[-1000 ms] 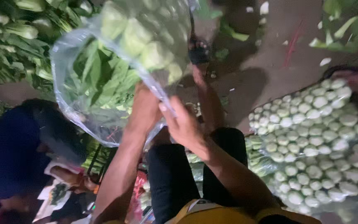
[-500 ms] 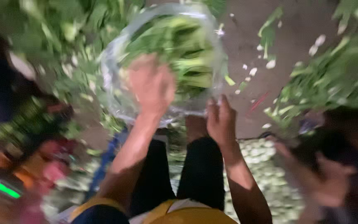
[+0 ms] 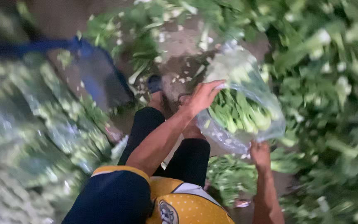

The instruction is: The person sits on the floor and sorts bok choy from a large pile into a clear plastic bag. They repeatedly pick up bunches of vegetables, arrange them, and place them into the bag.

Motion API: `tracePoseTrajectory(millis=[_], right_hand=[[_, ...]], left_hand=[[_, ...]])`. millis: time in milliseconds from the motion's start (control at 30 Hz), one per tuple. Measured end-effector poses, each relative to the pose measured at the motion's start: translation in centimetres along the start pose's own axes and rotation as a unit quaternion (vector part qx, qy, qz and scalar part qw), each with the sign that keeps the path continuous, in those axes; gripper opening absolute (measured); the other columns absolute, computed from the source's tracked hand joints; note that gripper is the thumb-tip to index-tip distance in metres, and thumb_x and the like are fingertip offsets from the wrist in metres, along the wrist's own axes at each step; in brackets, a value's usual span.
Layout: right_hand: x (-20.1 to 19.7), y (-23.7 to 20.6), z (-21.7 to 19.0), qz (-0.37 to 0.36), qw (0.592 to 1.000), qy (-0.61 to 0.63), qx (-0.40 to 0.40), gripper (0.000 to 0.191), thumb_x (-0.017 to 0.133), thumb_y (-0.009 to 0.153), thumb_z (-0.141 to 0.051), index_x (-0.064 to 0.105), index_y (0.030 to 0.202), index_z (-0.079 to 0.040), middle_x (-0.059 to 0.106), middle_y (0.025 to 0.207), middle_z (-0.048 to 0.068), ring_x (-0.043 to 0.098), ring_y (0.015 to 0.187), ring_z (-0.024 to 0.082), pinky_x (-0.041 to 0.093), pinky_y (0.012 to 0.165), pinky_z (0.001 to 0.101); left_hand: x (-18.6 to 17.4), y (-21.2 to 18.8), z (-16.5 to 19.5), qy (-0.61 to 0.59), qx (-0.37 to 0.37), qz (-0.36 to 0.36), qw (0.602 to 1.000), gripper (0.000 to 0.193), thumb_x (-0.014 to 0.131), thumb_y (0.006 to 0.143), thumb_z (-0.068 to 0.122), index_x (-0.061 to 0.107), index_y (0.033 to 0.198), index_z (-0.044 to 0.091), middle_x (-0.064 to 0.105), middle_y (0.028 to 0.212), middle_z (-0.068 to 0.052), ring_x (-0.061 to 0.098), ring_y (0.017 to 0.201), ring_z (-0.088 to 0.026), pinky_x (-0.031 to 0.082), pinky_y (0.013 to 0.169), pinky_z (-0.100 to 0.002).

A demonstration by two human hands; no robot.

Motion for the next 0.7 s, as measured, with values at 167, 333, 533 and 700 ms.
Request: tracePoseTrajectory(millis=[167,333,533,700], right_hand=[[0.1,-3.6,-6.2,0.027,0.981,-0.182,-0.062,0.046,0.051,0.109,-0.035,0.075,0.1,0.003,0.061,0.066,0.01,0.059,0.06,0.02,0.045,0.062,0.0345],[2.4,-8.6,-16.7,-0.013,0.988,-0.118,-0.094,0.029,0.048,0.1,-0.018,0.074,0.101,-0.003,0.06,0.067,0.005,0.053,0.059,0.014,0.043,0.055,0.0331],[13.8,-15.8,-34.1,-0.136,0.948,-0.242,-0.157,0.029,0.051,0.094,-0.014,0.078,0.1,-0.007,0.058,0.062,0.006,0.055,0.055,0.015,0.045,0.053,0.0343],[27.2,-18.8,-44.6,-0.191,0.894,-0.369,-0.166,0.035,0.046,0.098,-0.019,0.077,0.111,-0.009,0.059,0.061,0.009,0.058,0.054,0.018,0.048,0.055,0.0364]], left_hand=[[-9.4,-5.8,-1.9,-0.034,0.075,0.092,0.992,0.027,0.066,0.104,0.011,0.071,0.131,0.01,0.077,0.117,-0.015,0.076,0.102,-0.027,0.06,0.087,-0.039],[-15.7,-17.0,-10.4,-0.207,-0.268,0.086,0.937,0.039,0.061,0.101,0.012,0.068,0.139,0.016,0.076,0.102,-0.021,0.065,0.073,-0.031,0.054,0.07,-0.042],[-31.2,-35.3,-12.1,-0.23,-0.231,0.343,0.881,0.035,0.06,0.103,0.024,0.07,0.126,0.0,0.077,0.108,-0.009,0.065,0.099,-0.01,0.053,0.085,-0.029],[-40.0,-47.6,-15.8,-0.262,-0.261,0.508,0.778,0.033,0.058,0.105,0.023,0.072,0.125,0.0,0.071,0.094,-0.002,0.057,0.082,-0.009,0.049,0.073,-0.027]])
Point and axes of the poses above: each hand's wrist, its own y-axis towards the middle knuckle, its own x-axis out of the palm, z = x × y, the point moved 6 cm from there along y, towards the middle knuckle
